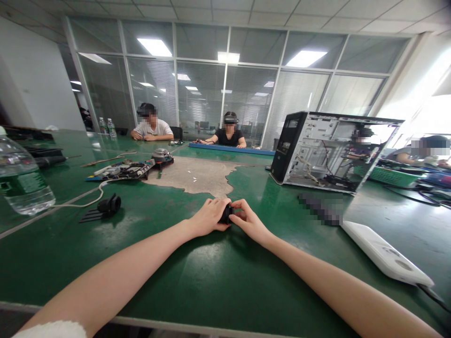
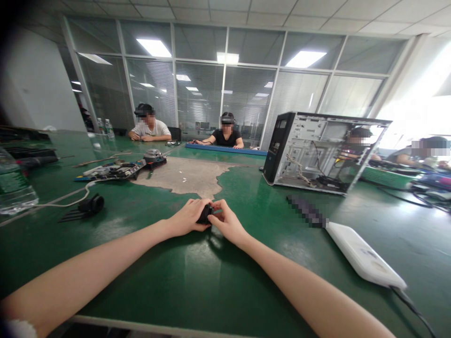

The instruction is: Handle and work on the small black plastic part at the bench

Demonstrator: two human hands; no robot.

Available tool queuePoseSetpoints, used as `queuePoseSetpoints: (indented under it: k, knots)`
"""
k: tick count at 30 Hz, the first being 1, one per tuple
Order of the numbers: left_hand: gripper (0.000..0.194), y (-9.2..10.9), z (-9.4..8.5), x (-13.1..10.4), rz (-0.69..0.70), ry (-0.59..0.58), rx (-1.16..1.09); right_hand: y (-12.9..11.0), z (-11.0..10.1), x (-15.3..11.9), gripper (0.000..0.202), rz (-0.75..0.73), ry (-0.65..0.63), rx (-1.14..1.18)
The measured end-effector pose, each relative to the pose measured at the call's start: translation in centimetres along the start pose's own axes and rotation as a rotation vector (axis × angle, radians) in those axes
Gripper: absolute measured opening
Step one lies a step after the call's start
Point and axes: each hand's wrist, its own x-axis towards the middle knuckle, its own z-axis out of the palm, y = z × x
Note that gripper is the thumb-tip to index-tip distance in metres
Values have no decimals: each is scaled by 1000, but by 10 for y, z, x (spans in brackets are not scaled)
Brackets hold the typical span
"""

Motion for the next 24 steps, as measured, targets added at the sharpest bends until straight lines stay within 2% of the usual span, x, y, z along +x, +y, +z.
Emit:
queuePoseSetpoints:
  k: [6, 13, 20, 24]
  knots:
    - [60, 0, 0, 0, -1, 6, -20, -2, 0, -1, 18, 18, 34, 24]
    - [63, 0, 0, 0, 1, -5, -25, 5, -1, 1, 29, 46, 56, -25]
    - [61, 0, 0, 0, -11, -5, -34, -2, 0, -1, 23, 32, -1, 46]
    - [62, -1, 0, 0, -2, 3, -30, -4, -1, -1, 16, 49, 25, 89]
